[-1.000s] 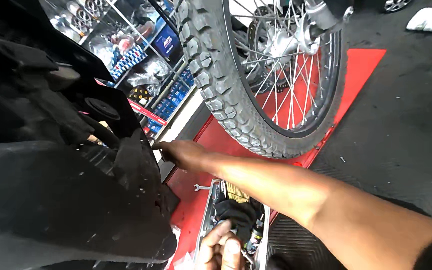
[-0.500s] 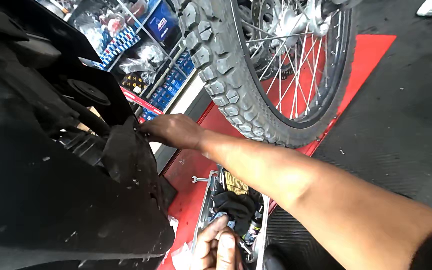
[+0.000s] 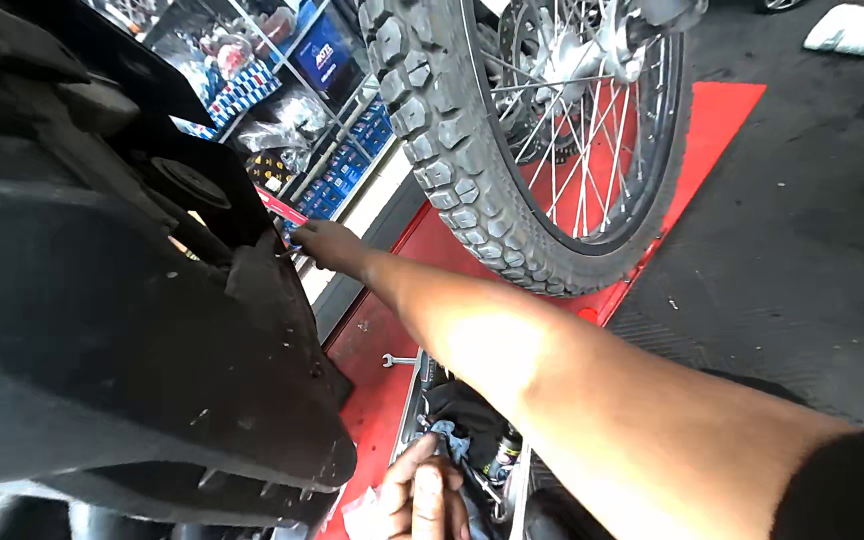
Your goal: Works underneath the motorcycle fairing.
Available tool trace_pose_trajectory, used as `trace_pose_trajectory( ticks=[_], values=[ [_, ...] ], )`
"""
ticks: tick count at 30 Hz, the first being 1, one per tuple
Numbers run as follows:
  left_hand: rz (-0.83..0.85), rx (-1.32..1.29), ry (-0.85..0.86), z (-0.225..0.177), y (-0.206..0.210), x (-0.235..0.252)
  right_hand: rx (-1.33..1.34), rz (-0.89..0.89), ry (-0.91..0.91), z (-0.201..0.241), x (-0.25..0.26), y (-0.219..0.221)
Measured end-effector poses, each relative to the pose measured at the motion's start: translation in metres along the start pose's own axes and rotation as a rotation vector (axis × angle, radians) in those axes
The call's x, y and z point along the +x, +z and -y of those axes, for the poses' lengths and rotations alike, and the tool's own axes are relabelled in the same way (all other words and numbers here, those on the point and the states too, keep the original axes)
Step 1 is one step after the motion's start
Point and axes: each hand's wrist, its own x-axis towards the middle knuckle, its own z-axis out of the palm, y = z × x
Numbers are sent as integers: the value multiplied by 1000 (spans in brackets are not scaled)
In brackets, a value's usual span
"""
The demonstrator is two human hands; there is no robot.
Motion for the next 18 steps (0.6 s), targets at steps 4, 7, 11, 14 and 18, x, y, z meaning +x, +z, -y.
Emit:
trace_pose_trajectory(
  ticks=[4, 7, 11, 14, 18],
  values=[
    [39, -11, 17, -1, 3, -1, -128, -54, -323, -38, -20, 4],
    [53, 0, 18, -1, 6, -1, -209, -71, -336, -42, -45, 10],
    [54, -21, 23, -6, 10, -2, -207, 57, -204, -23, -90, 9],
    [47, -10, 16, -8, 14, -3, -287, 159, -330, -9, -97, -8],
    [64, -8, 26, -6, 18, -2, -673, -62, -777, -23, -84, -16]
  ],
)
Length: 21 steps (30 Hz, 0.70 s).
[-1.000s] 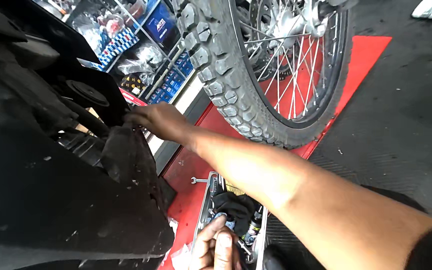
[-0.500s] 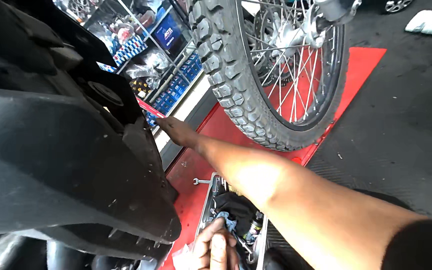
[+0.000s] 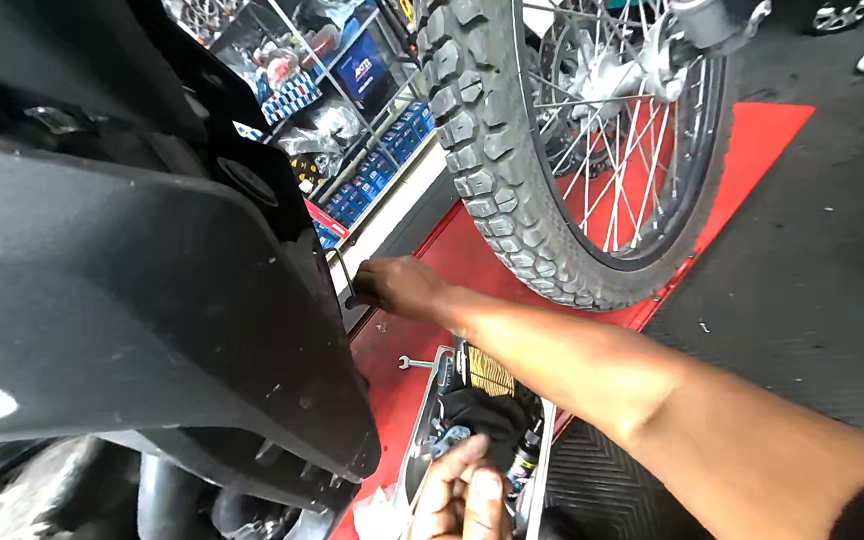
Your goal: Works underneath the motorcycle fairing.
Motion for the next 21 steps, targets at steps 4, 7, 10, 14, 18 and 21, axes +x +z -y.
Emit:
trace_pose_trajectory(
  ticks=[4, 7, 10, 14, 18, 21],
  values=[
    [-1, 2, 2, 2, -4, 3, -81, -286, -208, -10, 10, 1],
    [1, 5, 3, 4, -5, 5, 66, -322, 21, -4, 40, -10],
    [-14, 6, -12, 6, -8, 7, 379, -280, 460, -11, 88, -14],
    [-60, 5, -44, 7, -15, 6, 793, -118, 836, -42, 120, 3],
    [-72, -1, -68, 11, -17, 1, 1139, -1, 996, -43, 118, 4],
    [-68, -6, -65, 14, -14, -2, 1145, -53, 1029, -38, 118, 7]
  ],
)
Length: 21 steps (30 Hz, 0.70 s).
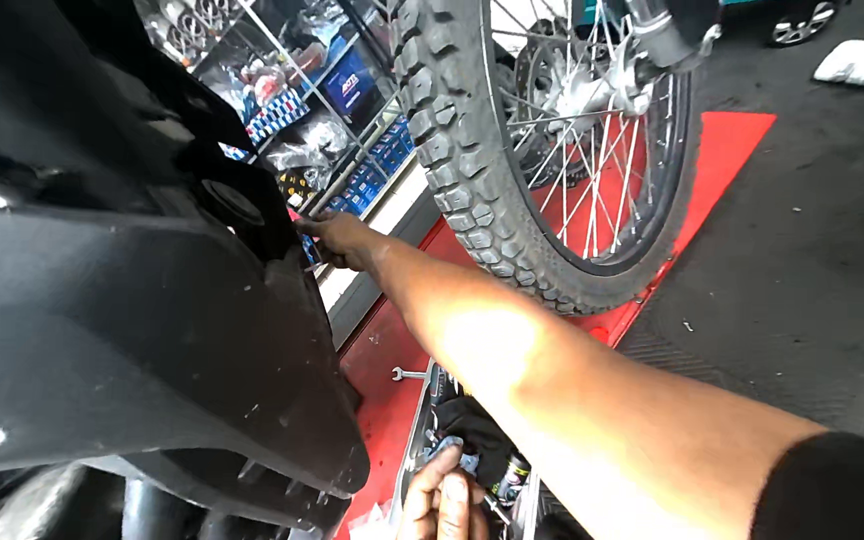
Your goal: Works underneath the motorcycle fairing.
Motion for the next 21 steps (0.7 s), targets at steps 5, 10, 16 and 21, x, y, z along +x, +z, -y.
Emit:
trace_pose_trajectory(
  ticks=[5, 10, 16, 21],
  values=[
    [30, -45, 4, 1, 2, -6, -81, -67, 29, -2, 10, 4],
    [18, -36, 3, -1, 0, -6, 34, -81, 85, 0, 14, 14],
    [-44, 74, -7, -10, 4, 4, -253, -44, -25, 11, -21, 15],
    [-22, 208, -86, -18, -4, 0, -431, 2, 28, 28, -47, 21]
  ],
)
